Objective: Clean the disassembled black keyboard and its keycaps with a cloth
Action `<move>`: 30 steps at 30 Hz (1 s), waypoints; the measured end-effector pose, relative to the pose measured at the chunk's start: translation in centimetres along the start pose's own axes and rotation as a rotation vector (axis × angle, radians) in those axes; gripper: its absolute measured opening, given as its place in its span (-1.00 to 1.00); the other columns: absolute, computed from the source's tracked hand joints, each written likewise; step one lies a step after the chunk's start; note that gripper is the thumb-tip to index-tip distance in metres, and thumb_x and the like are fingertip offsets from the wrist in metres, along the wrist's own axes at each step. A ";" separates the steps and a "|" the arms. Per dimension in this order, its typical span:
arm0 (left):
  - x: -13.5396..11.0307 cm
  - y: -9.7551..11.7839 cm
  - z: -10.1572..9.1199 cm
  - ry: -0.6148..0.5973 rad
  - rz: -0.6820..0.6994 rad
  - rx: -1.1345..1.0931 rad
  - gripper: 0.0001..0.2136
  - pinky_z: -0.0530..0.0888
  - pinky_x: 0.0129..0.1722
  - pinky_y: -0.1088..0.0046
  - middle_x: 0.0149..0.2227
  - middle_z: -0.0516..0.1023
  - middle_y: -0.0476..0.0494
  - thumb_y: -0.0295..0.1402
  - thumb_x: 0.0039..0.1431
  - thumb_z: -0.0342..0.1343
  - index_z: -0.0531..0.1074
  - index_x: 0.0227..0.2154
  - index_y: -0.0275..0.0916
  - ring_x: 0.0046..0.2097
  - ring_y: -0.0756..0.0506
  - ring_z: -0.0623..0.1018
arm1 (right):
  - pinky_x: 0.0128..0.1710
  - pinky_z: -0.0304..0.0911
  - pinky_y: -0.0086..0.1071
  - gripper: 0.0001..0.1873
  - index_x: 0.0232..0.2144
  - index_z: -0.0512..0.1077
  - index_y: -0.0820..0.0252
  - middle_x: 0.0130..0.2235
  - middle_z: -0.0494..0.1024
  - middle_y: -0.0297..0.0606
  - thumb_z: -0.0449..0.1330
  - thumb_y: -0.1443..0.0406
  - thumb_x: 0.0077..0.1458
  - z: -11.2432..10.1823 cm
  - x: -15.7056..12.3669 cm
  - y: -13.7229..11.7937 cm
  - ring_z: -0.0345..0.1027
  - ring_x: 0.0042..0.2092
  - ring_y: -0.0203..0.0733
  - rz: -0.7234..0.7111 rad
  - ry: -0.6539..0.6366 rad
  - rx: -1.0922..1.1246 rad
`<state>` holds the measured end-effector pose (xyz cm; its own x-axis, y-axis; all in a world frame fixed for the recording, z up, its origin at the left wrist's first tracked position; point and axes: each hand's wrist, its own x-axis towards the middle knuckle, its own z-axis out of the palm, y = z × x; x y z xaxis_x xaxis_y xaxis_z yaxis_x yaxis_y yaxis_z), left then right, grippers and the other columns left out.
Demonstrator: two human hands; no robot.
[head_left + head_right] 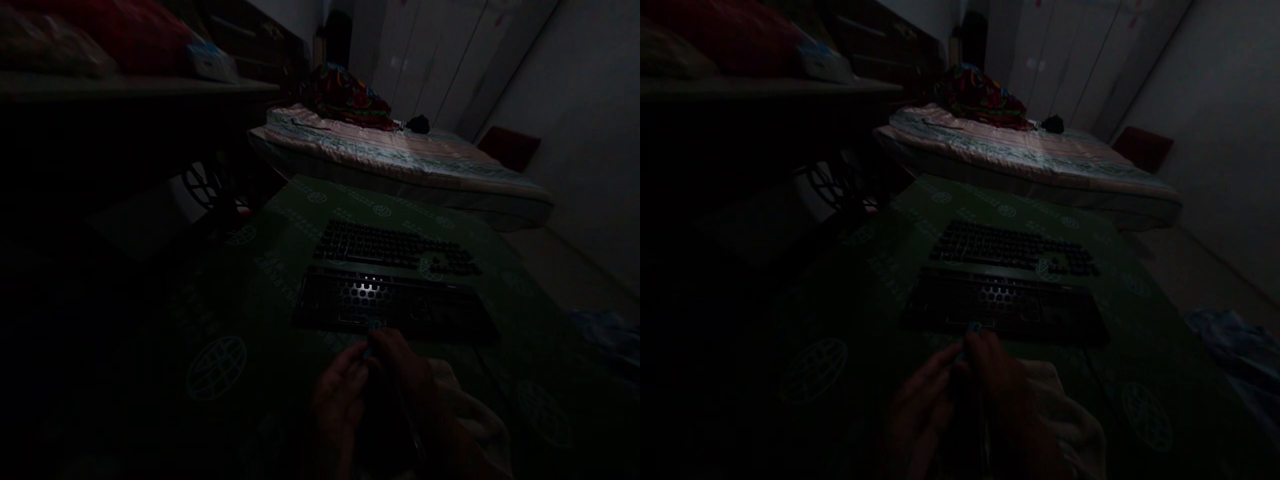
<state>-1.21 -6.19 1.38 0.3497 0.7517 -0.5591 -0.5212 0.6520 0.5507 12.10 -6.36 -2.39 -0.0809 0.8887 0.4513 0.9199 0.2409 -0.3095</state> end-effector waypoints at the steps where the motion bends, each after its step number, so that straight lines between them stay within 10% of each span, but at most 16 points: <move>1: -0.1 0.0 0.1 -0.015 -0.008 -0.034 -0.62 0.43 -0.16 0.41 -0.23 0.57 -0.19 -0.30 -0.17 0.26 0.49 -0.19 -0.22 -0.14 -0.17 0.52 | -0.48 0.39 -0.46 -0.62 -0.10 0.32 0.21 -0.19 0.48 -0.07 -0.17 0.16 0.23 0.0 -0.1 0.0 0.46 -0.29 -0.18 0.001 0.009 0.009; 18: 0.7 0.1 0.1 -0.193 0.001 -0.151 -0.67 0.29 0.05 0.20 -0.15 0.55 -0.25 -0.34 -0.10 0.21 0.50 -0.19 -0.27 -0.02 -0.24 0.46 | -0.30 0.38 -0.41 -0.71 -0.17 0.44 0.08 -0.28 0.54 -0.22 -0.03 0.27 0.14 0.8 0.5 1.2 0.45 -0.27 -0.18 0.076 0.142 0.460; 25: 1.4 -1.9 -0.5 -0.289 0.082 0.242 -0.53 0.35 0.01 0.22 0.00 0.45 -0.24 -0.41 -0.10 0.19 0.38 -0.03 -0.23 0.04 -0.24 0.41 | -0.19 0.35 -0.24 -0.70 -0.25 0.51 0.12 -0.19 0.55 -0.16 0.14 0.12 0.00 -2.2 2.3 0.1 0.41 -0.15 -0.02 0.693 0.093 0.538; 30: 0.7 -0.9 -1.3 -0.223 0.253 0.737 -0.71 0.39 -0.01 0.27 -0.10 0.51 -0.14 -0.42 -0.03 0.09 0.47 -0.17 -0.20 -0.05 -0.18 0.47 | -0.56 0.28 -0.40 -0.66 -0.29 0.50 0.15 -0.47 0.53 -0.24 0.19 0.08 -0.07 -2.5 4.1 2.4 0.39 -0.46 -0.16 0.851 -0.111 0.746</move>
<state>-1.49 -6.38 -0.37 0.4776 0.8365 -0.2685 0.0142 0.2982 0.9544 14.96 -3.15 0.82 0.3934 0.8954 -0.2086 0.2370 -0.3180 -0.9180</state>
